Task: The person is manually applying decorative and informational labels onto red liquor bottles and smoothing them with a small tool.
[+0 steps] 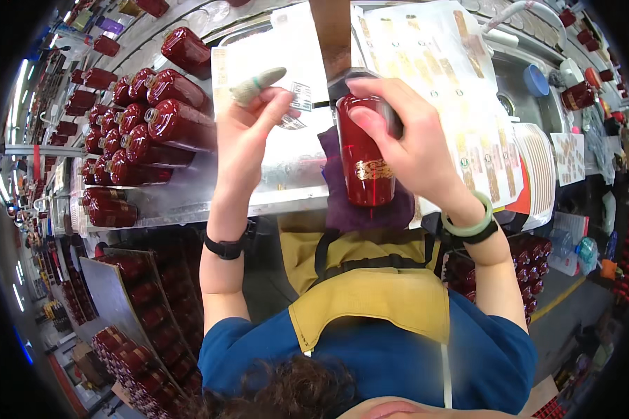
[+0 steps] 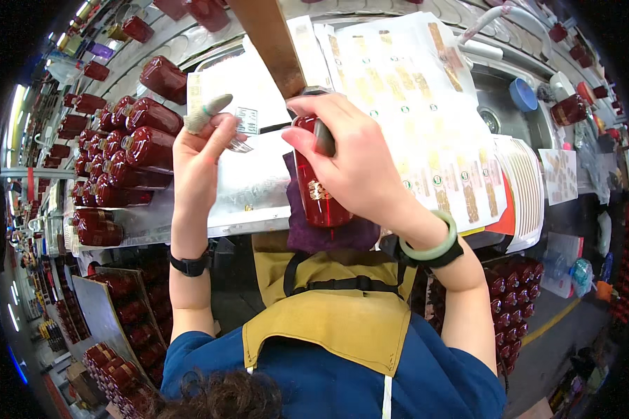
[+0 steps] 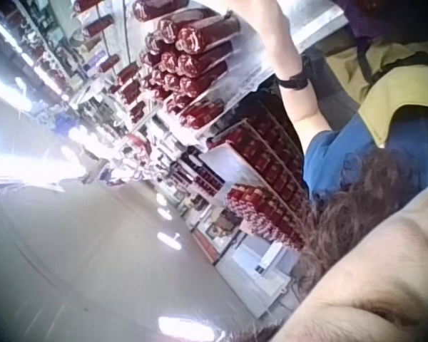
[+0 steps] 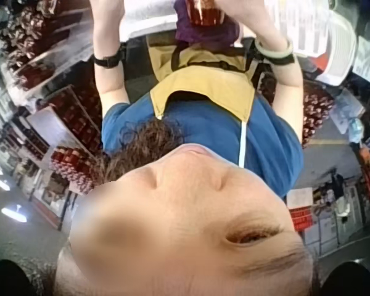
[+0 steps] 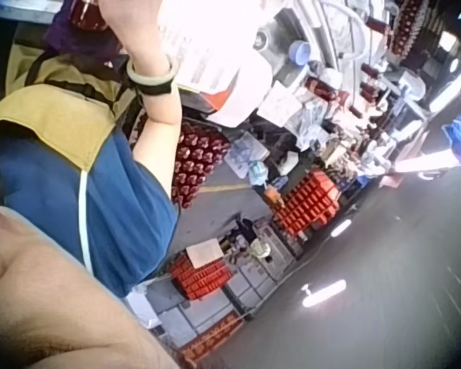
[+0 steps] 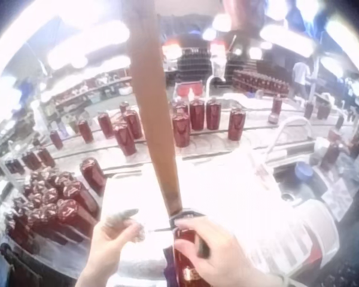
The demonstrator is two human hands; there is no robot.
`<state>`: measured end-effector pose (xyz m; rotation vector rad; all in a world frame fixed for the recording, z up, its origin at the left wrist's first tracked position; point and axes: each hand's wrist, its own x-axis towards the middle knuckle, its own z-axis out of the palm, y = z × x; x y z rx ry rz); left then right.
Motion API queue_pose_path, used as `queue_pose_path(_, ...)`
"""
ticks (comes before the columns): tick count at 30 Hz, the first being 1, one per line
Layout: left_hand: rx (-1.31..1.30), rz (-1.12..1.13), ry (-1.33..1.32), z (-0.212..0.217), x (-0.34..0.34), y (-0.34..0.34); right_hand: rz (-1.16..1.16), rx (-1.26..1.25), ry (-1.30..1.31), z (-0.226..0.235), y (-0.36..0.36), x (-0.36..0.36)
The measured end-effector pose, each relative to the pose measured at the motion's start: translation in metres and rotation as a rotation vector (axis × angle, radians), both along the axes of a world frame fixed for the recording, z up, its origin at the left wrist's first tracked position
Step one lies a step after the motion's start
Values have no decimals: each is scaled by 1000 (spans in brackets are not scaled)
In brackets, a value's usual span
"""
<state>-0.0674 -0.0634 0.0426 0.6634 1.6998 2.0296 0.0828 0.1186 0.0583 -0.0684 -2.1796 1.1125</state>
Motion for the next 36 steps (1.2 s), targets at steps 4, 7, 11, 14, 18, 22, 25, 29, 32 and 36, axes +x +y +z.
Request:
queue_pose_path(4, 46, -129, -26, 12, 24, -2, 181, -319, -348, 20, -5, -20)
queue_pose_path(7, 16, -197, -96, 18, 29, -7, 200, -450, -381, 11, -1, -20)
queue_pose_path(11, -73, -176, -2, 11, 22, -13, 139, -430, -318, 5, -1, -18)
queue_pose_path(14, -181, -62, 260, -4, 6, -10, 52, -361, -295, 9, 0, -13)
queue_pose_path(18, -574, 509, 1166, -30, -50, 9, -98, -238, -210, 7, 11, 5)
queue_pose_path(22, -795, 458, 1175, -81, -98, 8, -197, -176, -151, -1, 21, 24)
queue_pose_path(25, -942, 332, 1182, -97, -108, 8, -228, -172, -158, -9, 24, 42)
queue_pose_path(29, -900, 356, 1380, -90, -76, 4, -250, -298, -211, -20, 27, 56)
queue_pose_path(32, -483, -60, 785, -47, 2, 1, -281, -447, -245, -30, 34, 64)
queue_pose_path(36, -426, -393, 675, -55, 77, 0, -284, -507, -246, -37, 33, 66)
